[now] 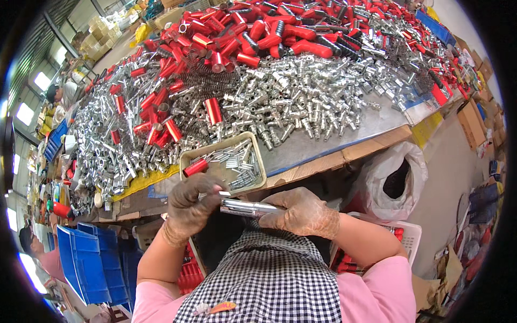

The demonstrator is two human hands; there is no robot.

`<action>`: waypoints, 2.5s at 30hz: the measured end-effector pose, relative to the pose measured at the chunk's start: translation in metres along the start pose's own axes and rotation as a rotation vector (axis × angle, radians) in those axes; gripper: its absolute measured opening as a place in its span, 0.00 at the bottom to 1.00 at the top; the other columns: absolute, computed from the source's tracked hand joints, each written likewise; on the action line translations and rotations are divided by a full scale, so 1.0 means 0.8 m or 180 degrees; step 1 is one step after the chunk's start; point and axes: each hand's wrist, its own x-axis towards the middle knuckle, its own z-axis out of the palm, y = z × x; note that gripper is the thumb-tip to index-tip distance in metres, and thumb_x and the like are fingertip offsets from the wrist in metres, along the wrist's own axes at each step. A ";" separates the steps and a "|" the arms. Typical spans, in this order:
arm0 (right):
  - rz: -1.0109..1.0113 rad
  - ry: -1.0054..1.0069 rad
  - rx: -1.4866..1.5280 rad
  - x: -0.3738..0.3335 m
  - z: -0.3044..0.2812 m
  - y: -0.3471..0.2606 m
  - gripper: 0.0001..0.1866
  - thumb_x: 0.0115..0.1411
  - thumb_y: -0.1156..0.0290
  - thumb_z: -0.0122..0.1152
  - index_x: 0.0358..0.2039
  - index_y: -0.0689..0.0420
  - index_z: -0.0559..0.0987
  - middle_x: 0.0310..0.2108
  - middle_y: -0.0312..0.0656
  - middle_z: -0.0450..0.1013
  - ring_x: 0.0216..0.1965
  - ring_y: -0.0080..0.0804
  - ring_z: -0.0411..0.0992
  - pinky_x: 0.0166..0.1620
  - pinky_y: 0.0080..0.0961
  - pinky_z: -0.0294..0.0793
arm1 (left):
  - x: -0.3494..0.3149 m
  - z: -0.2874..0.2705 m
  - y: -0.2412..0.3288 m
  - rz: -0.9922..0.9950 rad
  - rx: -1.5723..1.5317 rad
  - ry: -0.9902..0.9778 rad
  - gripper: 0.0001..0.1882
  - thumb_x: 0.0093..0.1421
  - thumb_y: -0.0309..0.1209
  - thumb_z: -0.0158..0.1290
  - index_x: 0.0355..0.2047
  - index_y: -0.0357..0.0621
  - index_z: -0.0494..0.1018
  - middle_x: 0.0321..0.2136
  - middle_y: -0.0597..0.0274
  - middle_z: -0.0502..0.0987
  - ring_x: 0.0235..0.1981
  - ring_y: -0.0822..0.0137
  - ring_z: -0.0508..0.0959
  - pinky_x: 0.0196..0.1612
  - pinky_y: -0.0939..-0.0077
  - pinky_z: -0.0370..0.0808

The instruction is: The person assembles small metal tubes, red plastic handles, springs, and bolts by hand at a workstation.

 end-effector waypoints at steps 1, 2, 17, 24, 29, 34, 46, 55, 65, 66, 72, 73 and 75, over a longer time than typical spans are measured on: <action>-0.0007 -0.0036 0.0005 0.001 0.003 0.002 0.23 0.55 0.61 0.67 0.48 0.59 0.79 0.33 0.41 0.78 0.34 0.22 0.73 0.41 0.22 0.73 | -0.002 0.010 0.003 0.0312 -0.0174 -0.0075 0.07 0.62 0.31 0.54 0.34 0.41 0.72 0.31 0.59 0.77 0.34 0.64 0.76 0.39 0.69 0.72; -0.0013 -0.0071 0.0140 0.002 0.007 0.004 0.22 0.55 0.61 0.67 0.48 0.59 0.79 0.33 0.40 0.78 0.34 0.22 0.73 0.41 0.22 0.73 | -0.003 0.020 0.007 0.0633 -0.0344 -0.0153 0.08 0.63 0.33 0.55 0.34 0.40 0.72 0.31 0.59 0.77 0.34 0.65 0.76 0.40 0.70 0.72; -0.0919 0.0047 -0.0990 0.001 0.033 0.006 0.27 0.51 0.52 0.65 0.48 0.54 0.78 0.36 0.52 0.77 0.38 0.48 0.77 0.41 0.37 0.75 | -0.040 0.041 0.011 -0.0253 -0.0592 -0.0326 0.18 0.66 0.44 0.49 0.30 0.41 0.68 0.29 0.55 0.75 0.29 0.57 0.75 0.35 0.66 0.72; -0.0959 -0.0001 -0.0967 0.004 0.031 0.003 0.23 0.52 0.53 0.63 0.44 0.54 0.79 0.35 0.51 0.77 0.38 0.50 0.76 0.42 0.39 0.74 | -0.036 0.026 0.000 0.0642 0.0101 -0.0583 0.13 0.60 0.37 0.55 0.28 0.42 0.67 0.35 0.54 0.76 0.37 0.50 0.75 0.43 0.59 0.71; -0.0905 0.0022 -0.1382 0.011 0.035 0.012 0.23 0.53 0.52 0.61 0.45 0.53 0.78 0.33 0.52 0.77 0.36 0.51 0.75 0.41 0.42 0.74 | -0.033 0.030 0.028 0.0087 0.1716 -0.1449 0.08 0.57 0.32 0.54 0.35 0.44 0.72 0.32 0.52 0.76 0.36 0.51 0.77 0.38 0.62 0.75; -0.0444 -0.0455 -0.1982 0.007 0.045 -0.010 0.24 0.55 0.49 0.58 0.45 0.53 0.77 0.31 0.53 0.77 0.35 0.51 0.76 0.39 0.44 0.74 | -0.050 0.030 0.029 -0.0958 0.1877 -0.2122 0.17 0.53 0.41 0.60 0.33 0.41 0.70 0.26 0.55 0.76 0.33 0.53 0.78 0.36 0.64 0.74; -0.1376 -0.0046 -0.2445 -0.004 0.046 0.000 0.35 0.55 0.47 0.58 0.59 0.54 0.68 0.27 0.49 0.75 0.28 0.47 0.76 0.32 0.40 0.75 | -0.050 0.005 0.031 -0.1472 0.0352 -0.1958 0.25 0.47 0.36 0.66 0.36 0.41 0.63 0.30 0.52 0.72 0.33 0.58 0.74 0.37 0.66 0.70; -0.1373 -0.0153 -0.2115 0.007 0.053 -0.006 0.29 0.55 0.46 0.58 0.54 0.47 0.72 0.27 0.49 0.75 0.30 0.48 0.76 0.34 0.40 0.74 | -0.053 0.000 0.028 -0.1044 0.0494 -0.1921 0.23 0.48 0.36 0.65 0.35 0.41 0.63 0.33 0.49 0.72 0.37 0.49 0.75 0.39 0.63 0.71; -0.1601 -0.0028 -0.2372 0.006 0.047 -0.008 0.26 0.53 0.48 0.61 0.46 0.51 0.78 0.24 0.48 0.75 0.27 0.45 0.76 0.31 0.38 0.75 | -0.071 0.007 0.025 -0.1013 0.0598 -0.1476 0.22 0.47 0.36 0.65 0.33 0.41 0.65 0.30 0.49 0.71 0.33 0.49 0.74 0.36 0.63 0.71; -0.1631 -0.0025 -0.2355 0.005 0.048 -0.009 0.24 0.51 0.49 0.63 0.43 0.52 0.79 0.23 0.47 0.75 0.25 0.44 0.76 0.30 0.36 0.75 | -0.073 0.008 0.023 -0.0932 0.0499 -0.1497 0.21 0.46 0.35 0.65 0.33 0.41 0.65 0.30 0.49 0.71 0.33 0.49 0.74 0.36 0.63 0.71; -0.2065 0.0368 -0.1991 0.014 0.063 -0.008 0.21 0.45 0.53 0.67 0.35 0.54 0.81 0.20 0.45 0.74 0.23 0.41 0.76 0.26 0.34 0.75 | -0.069 0.002 0.029 -0.0843 0.0494 -0.1607 0.18 0.44 0.29 0.61 0.33 0.41 0.65 0.31 0.49 0.70 0.35 0.46 0.73 0.37 0.60 0.71; -0.2081 0.0346 -0.2000 0.018 0.064 -0.006 0.21 0.45 0.53 0.67 0.35 0.54 0.81 0.20 0.45 0.74 0.23 0.41 0.76 0.26 0.34 0.75 | -0.069 0.002 0.028 -0.0851 0.0497 -0.1581 0.18 0.44 0.29 0.61 0.33 0.41 0.65 0.31 0.49 0.70 0.35 0.46 0.73 0.37 0.60 0.71; -0.2300 0.0387 -0.2000 0.028 0.068 -0.001 0.23 0.46 0.52 0.66 0.37 0.56 0.81 0.21 0.46 0.75 0.23 0.42 0.76 0.26 0.36 0.74 | -0.069 -0.002 0.026 -0.0850 0.0618 -0.1521 0.19 0.45 0.30 0.61 0.34 0.41 0.65 0.31 0.50 0.71 0.36 0.45 0.74 0.37 0.59 0.71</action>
